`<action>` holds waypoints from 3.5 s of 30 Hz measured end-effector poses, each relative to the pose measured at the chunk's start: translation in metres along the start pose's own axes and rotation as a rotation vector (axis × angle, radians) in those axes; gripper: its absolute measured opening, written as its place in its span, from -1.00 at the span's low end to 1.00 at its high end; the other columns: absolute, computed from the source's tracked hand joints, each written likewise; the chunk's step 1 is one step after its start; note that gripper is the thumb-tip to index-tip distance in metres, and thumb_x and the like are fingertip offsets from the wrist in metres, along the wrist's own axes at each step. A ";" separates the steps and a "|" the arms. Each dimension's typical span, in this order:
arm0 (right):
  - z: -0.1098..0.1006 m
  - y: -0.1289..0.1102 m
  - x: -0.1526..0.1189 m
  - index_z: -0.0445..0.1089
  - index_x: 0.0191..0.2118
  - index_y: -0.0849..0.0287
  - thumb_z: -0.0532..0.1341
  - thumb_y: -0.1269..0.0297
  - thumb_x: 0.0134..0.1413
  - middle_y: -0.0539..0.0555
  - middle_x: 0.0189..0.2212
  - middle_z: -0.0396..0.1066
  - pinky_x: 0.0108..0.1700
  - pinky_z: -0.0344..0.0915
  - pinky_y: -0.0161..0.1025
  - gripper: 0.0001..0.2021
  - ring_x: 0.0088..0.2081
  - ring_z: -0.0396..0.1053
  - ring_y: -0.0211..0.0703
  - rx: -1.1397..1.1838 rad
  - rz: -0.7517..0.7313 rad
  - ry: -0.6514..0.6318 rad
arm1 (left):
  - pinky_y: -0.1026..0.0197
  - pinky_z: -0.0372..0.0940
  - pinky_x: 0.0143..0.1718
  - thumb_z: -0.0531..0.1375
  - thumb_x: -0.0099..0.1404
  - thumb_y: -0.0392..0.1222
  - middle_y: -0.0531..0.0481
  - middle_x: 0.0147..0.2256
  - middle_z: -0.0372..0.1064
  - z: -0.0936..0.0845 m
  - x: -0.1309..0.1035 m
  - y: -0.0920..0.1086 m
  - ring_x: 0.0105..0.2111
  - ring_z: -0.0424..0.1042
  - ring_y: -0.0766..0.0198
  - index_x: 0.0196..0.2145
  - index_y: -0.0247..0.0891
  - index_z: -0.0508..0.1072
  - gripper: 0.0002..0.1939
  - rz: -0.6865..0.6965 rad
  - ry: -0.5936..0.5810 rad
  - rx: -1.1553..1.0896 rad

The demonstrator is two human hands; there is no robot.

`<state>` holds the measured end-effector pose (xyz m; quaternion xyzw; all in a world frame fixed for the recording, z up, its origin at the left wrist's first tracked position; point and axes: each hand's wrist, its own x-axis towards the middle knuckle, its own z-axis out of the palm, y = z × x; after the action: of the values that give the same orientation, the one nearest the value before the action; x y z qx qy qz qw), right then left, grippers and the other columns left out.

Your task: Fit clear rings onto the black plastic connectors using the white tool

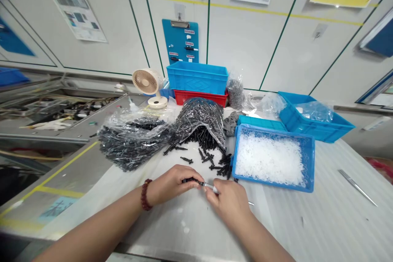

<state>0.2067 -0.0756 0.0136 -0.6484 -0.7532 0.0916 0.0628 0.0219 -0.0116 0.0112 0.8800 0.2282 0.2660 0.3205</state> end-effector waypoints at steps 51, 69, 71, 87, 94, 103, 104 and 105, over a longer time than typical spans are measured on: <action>0.000 0.004 0.001 0.25 -0.40 0.14 -0.11 0.36 0.10 0.04 -0.46 0.36 -0.40 0.06 -0.33 -0.78 -0.42 0.30 -0.19 0.261 -0.092 -0.097 | 0.37 0.16 -0.44 0.10 0.21 -0.26 0.02 -0.43 0.43 -0.006 0.005 -0.004 -0.46 0.31 0.36 -0.40 -0.30 0.34 -0.93 -0.268 -0.044 -0.228; 0.001 0.003 0.000 0.30 -0.46 0.14 -0.05 0.28 0.13 0.02 -0.50 0.39 -0.45 -0.02 -0.33 -0.75 -0.45 0.31 -0.21 0.190 -0.046 -0.063 | 0.32 0.25 -0.25 0.09 0.27 -0.25 -0.01 -0.33 0.47 0.001 0.000 -0.002 -0.31 0.43 0.29 -0.21 -0.26 0.35 -0.87 -0.168 -0.098 -0.153; 0.001 0.004 0.000 0.31 -0.34 0.12 -0.07 0.37 0.10 0.01 -0.40 0.40 -0.39 0.06 -0.34 -0.78 -0.38 0.32 -0.22 0.305 -0.125 -0.055 | 0.33 0.25 -0.23 0.08 0.28 -0.24 0.00 -0.34 0.48 -0.002 0.000 -0.004 -0.31 0.43 0.31 -0.21 -0.26 0.38 -0.86 -0.159 -0.082 -0.197; -0.002 0.002 -0.001 0.22 -0.52 0.14 -0.06 0.29 0.12 -0.03 -0.58 0.31 -0.47 -0.03 -0.37 -0.76 -0.51 0.24 -0.27 0.250 -0.071 -0.051 | 0.34 0.24 -0.34 0.07 0.25 -0.21 -0.03 -0.40 0.49 -0.007 0.003 0.005 -0.40 0.40 0.31 -0.30 -0.31 0.43 -0.83 -0.227 -0.073 -0.296; -0.002 0.000 0.000 0.27 -0.58 0.14 0.01 0.15 0.12 0.00 -0.60 0.37 -0.52 -0.13 -0.33 -0.68 -0.53 0.27 -0.25 0.097 0.004 -0.026 | 0.34 0.27 -0.32 0.08 0.24 -0.21 -0.03 -0.41 0.49 -0.004 0.003 0.010 -0.39 0.43 0.30 -0.31 -0.30 0.44 -0.83 -0.195 -0.073 -0.287; -0.001 0.000 0.001 0.28 -0.55 0.13 0.02 0.16 0.11 0.02 -0.57 0.40 -0.54 -0.18 -0.33 -0.71 -0.49 0.32 -0.20 0.017 0.093 -0.033 | 0.37 0.23 -0.43 0.12 0.20 -0.20 -0.02 -0.46 0.43 -0.005 0.002 0.004 -0.47 0.36 0.35 -0.34 -0.31 0.44 -0.85 -0.239 -0.027 -0.331; 0.000 0.000 0.001 0.27 -0.53 0.13 0.01 0.16 0.11 0.02 -0.57 0.40 -0.54 -0.17 -0.33 -0.72 -0.49 0.32 -0.19 0.028 0.086 -0.027 | 0.38 0.20 -0.49 0.13 0.19 -0.17 0.00 -0.50 0.40 -0.006 0.003 0.002 -0.51 0.33 0.36 -0.36 -0.32 0.43 -0.84 -0.284 0.003 -0.383; 0.000 0.001 0.001 0.27 -0.52 0.12 0.00 0.18 0.12 0.01 -0.57 0.39 -0.54 -0.14 -0.33 -0.74 -0.49 0.32 -0.19 0.047 0.070 -0.022 | 0.40 0.17 -0.54 0.14 0.18 -0.13 0.02 -0.55 0.35 -0.008 0.004 0.000 -0.55 0.28 0.39 -0.39 -0.32 0.41 -0.82 -0.338 0.043 -0.444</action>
<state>0.2074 -0.0744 0.0134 -0.6718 -0.7282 0.1185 0.0664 0.0198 -0.0061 0.0178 0.7318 0.3145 0.2710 0.5405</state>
